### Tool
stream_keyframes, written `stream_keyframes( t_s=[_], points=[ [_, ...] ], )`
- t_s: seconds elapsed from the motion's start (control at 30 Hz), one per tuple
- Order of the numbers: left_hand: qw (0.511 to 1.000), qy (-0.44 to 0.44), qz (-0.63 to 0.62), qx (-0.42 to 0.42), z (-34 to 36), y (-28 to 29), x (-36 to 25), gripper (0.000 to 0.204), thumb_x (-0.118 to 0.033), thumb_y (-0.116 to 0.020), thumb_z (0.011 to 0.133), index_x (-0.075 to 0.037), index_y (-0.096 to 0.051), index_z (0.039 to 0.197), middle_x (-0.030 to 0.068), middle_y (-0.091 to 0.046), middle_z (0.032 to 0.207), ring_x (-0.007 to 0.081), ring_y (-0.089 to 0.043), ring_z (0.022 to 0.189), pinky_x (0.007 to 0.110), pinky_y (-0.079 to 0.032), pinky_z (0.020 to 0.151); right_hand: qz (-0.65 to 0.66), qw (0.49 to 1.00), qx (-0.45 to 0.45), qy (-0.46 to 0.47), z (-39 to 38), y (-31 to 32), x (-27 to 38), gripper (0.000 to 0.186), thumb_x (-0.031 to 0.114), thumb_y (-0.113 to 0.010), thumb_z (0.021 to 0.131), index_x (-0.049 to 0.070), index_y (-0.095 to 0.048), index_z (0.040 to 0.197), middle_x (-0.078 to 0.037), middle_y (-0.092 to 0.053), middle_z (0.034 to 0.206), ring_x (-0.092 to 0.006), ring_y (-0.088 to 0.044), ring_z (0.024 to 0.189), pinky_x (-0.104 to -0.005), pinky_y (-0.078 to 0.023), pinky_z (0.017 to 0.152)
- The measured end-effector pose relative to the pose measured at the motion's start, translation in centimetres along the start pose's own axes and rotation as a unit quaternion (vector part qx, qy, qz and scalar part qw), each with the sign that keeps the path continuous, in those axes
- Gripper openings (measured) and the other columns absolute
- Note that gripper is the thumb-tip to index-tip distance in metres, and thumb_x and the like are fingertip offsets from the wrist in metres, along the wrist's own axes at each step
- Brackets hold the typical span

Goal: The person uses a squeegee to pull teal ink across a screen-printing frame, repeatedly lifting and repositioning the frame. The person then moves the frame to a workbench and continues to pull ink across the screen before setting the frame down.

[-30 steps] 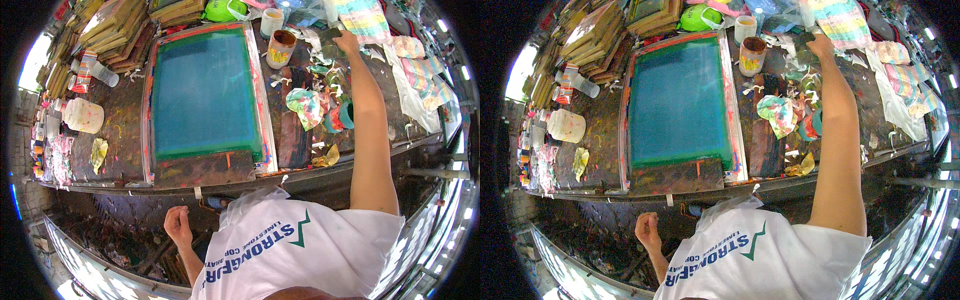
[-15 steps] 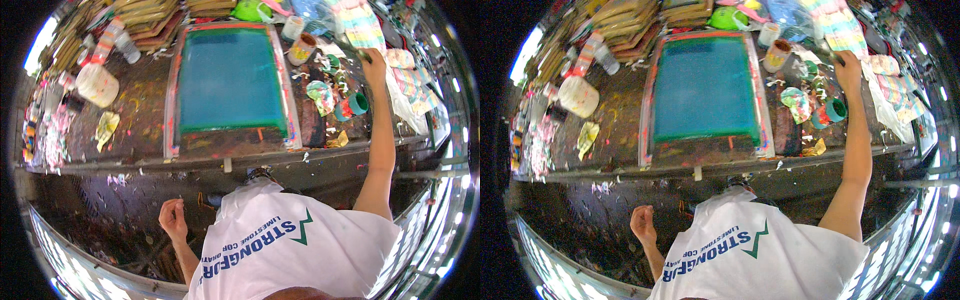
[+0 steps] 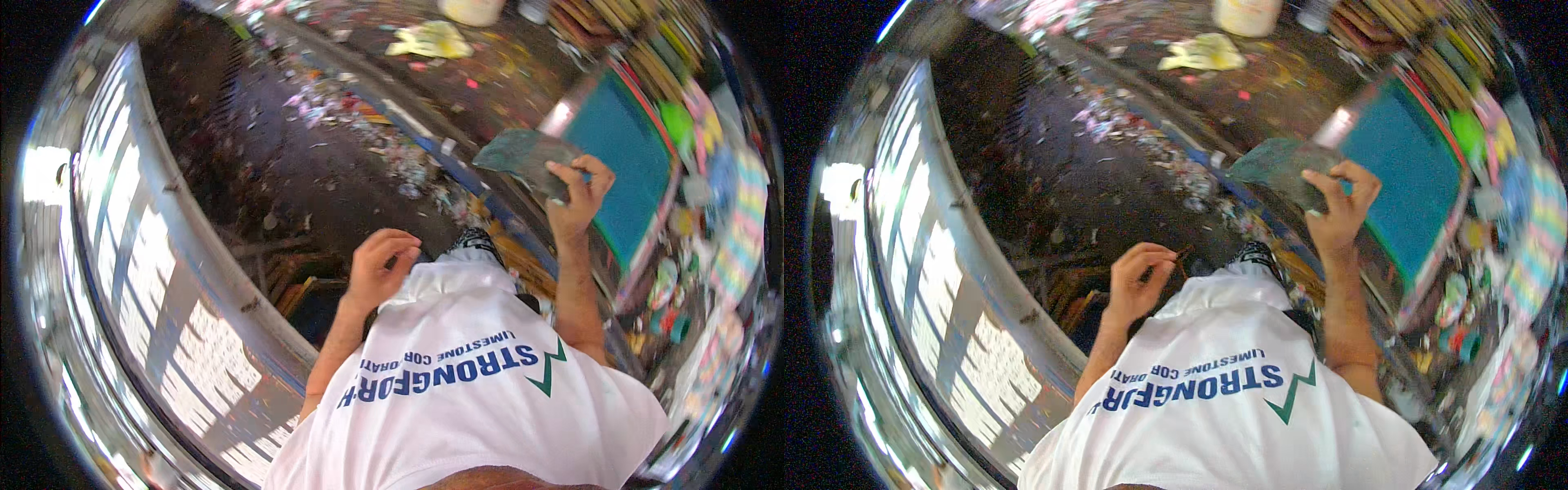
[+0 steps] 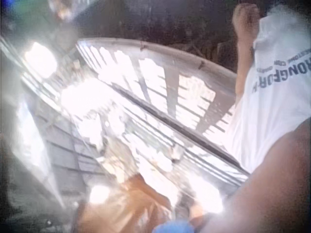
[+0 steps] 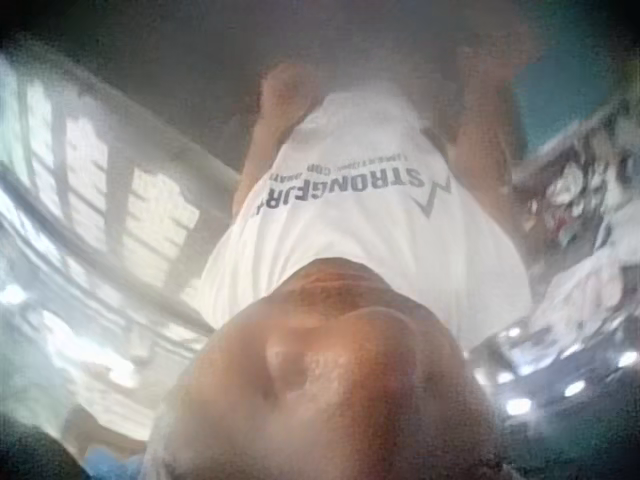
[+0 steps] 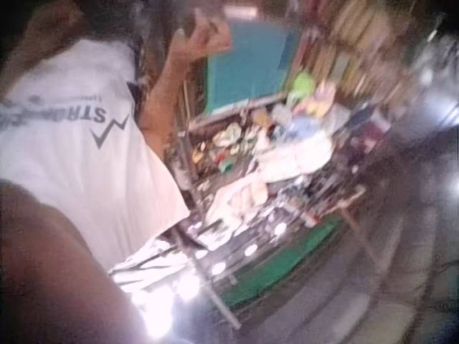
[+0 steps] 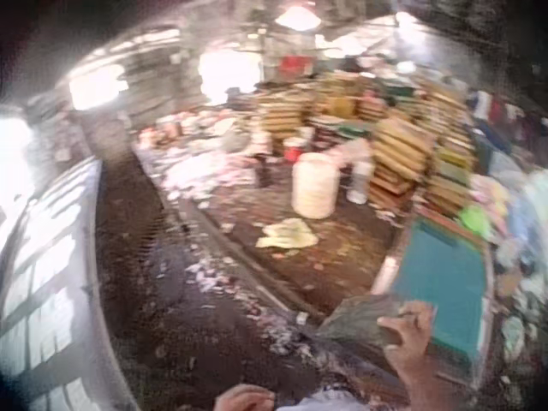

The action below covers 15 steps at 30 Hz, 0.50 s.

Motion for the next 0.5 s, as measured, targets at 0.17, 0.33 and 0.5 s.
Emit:
stream_keyframes(
  t_s=[0.17,0.33,0.5],
  points=[
    [0.974,0.16,-0.07,-0.145,-3.4,3.2,3.0,0.039,0.004,-0.072,0.095,-0.001,-0.065,0.133,0.0112,-0.073,0.112,0.014,-0.07,0.089,0.028,-0.056,0.077,0.182,0.979,0.095,0.003,4.9,-13.4,9.0,0.056,-0.007,-0.072,0.059,0.017,-0.079,0.109,-0.008,-0.06,0.11,-0.0297,-0.062,0.099,-0.0399,-0.052,0.08],
    [0.912,0.303,-0.104,-0.257,-4.4,7.2,8.0,0.032,-0.003,-0.068,0.102,0.001,-0.064,0.134,0.0083,-0.074,0.111,0.0116,-0.068,0.094,0.028,-0.056,0.084,0.27,0.95,0.128,0.095,12.3,-22.3,14.3,0.057,-0.008,-0.07,0.061,0.014,-0.077,0.114,-0.007,-0.065,0.105,-0.0301,-0.069,0.085,-0.0414,-0.057,0.072],
    [0.887,0.307,-0.105,-0.328,-0.1,14.7,13.7,0.032,-0.004,-0.068,0.103,0.0,-0.064,0.134,0.0092,-0.074,0.113,0.0127,-0.069,0.097,0.029,-0.057,0.086,0.292,0.943,0.095,0.128,19.8,-31.3,17.9,0.044,-0.001,-0.073,0.074,0.012,-0.076,0.115,-0.009,-0.073,0.124,-0.0286,-0.076,0.1,-0.0366,-0.062,0.08]
  ],
)
Point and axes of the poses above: each hand's wrist, its own z-axis towards the middle knuckle, its own y-axis out of the back of the hand, x = y × z, the point moved 3 cm from there along z, towards the middle knuckle
